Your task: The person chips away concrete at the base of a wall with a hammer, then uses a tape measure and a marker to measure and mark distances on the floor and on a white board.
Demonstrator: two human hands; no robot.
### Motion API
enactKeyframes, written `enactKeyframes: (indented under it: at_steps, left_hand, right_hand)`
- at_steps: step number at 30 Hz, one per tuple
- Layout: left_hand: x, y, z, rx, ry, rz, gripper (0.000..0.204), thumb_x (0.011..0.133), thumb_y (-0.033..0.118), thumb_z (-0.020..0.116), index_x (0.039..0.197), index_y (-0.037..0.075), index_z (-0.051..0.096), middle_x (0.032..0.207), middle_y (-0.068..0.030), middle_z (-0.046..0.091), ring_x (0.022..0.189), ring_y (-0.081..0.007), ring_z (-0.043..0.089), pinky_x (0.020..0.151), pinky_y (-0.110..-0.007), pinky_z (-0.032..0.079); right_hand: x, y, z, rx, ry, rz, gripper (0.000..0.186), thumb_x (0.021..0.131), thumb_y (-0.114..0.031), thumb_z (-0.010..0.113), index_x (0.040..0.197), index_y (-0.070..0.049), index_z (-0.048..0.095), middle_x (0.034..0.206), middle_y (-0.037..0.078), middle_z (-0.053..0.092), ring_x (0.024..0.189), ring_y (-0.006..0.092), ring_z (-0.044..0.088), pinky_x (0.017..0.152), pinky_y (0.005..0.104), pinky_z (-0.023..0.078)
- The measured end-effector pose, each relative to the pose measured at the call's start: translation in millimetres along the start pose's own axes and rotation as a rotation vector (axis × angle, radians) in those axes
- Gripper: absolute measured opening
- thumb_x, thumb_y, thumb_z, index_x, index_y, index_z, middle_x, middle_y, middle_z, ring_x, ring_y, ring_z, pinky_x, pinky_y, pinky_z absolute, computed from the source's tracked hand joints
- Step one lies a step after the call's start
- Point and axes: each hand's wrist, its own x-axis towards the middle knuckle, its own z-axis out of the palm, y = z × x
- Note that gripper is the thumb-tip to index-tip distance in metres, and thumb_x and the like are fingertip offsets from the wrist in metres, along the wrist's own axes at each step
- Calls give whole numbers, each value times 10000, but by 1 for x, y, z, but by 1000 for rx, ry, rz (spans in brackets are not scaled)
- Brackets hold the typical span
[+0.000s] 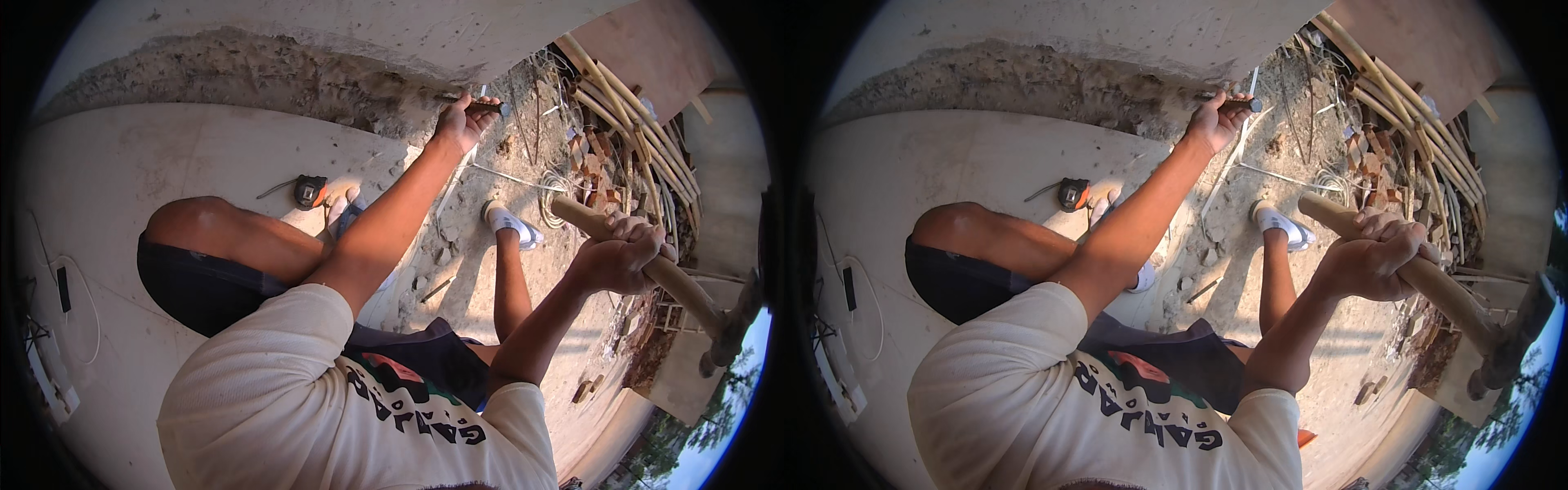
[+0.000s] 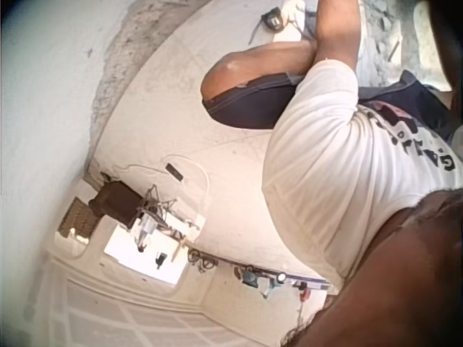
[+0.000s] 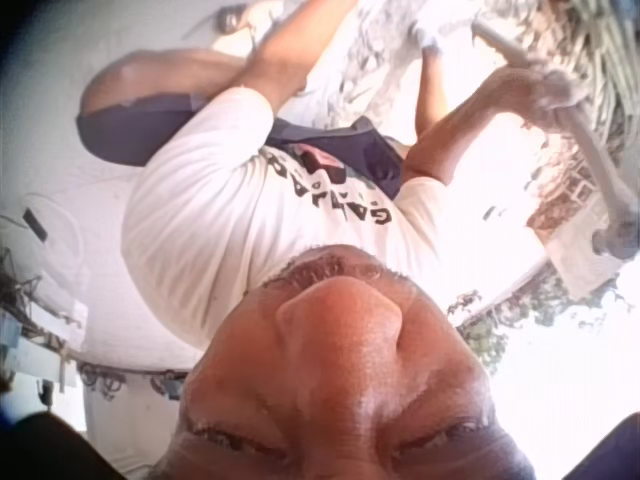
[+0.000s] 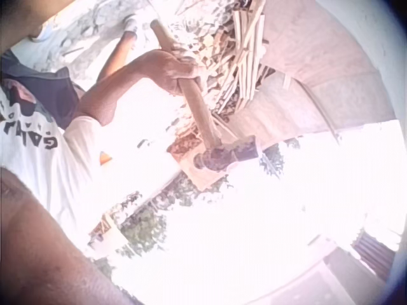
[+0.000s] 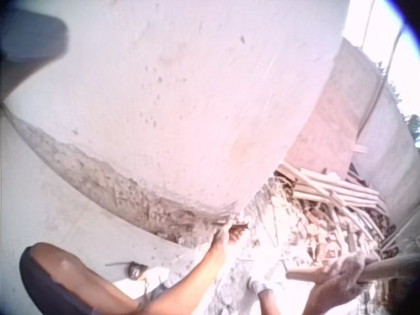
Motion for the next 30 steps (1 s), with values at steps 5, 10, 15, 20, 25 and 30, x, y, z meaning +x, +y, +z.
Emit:
enactKeyframes:
  at_steps: [5,10,15,20,25,30]
  left_hand:
    - [-12,-8,-13,53,16,-32,294,1025,263,372,987,9,515,953,-146,642,948,-254,654,800,-370,581]
    - [-1,1,-11,51,-26,-8,313,1024,282,370,953,11,509,953,-144,643,943,-257,655,800,-371,585]
    - [0,-1,-2,5,25,11,348,1033,270,328,912,-3,507,914,-165,635,935,-283,657,813,-392,589]
    - [-1,-5,0,15,7,14,337,1034,255,331,952,-10,522,938,-153,638,940,-259,651,806,-364,587]
    - [6,-5,-6,20,16,-11,340,1029,277,352,939,4,534,959,-160,649,914,-254,660,771,-367,594]
    - [3,-2,-8,-20,-39,7,353,1032,277,340,935,0,537,963,-159,648,946,-258,651,845,-383,571]
  right_hand:
    - [-114,117,-89,-750,-786,447,114,829,-36,592,923,-8,534,764,66,550,689,161,550,657,307,460]
    - [-51,47,-76,-569,-615,580,124,830,-17,640,923,-3,559,682,34,555,475,77,485,431,225,379]
    - [27,-22,-24,-146,-202,155,122,872,-18,619,913,-52,509,585,6,479,437,72,405,399,216,355]
    - [-17,24,-6,60,31,47,115,890,-20,533,863,-71,433,567,21,444,428,95,403,397,237,395]
    - [-94,114,-84,-717,-807,457,156,799,-56,649,914,2,561,768,101,592,714,211,582,679,336,474]
    - [-19,31,-66,-518,-564,476,117,854,-22,621,947,-31,550,641,11,517,475,46,422,420,203,352]
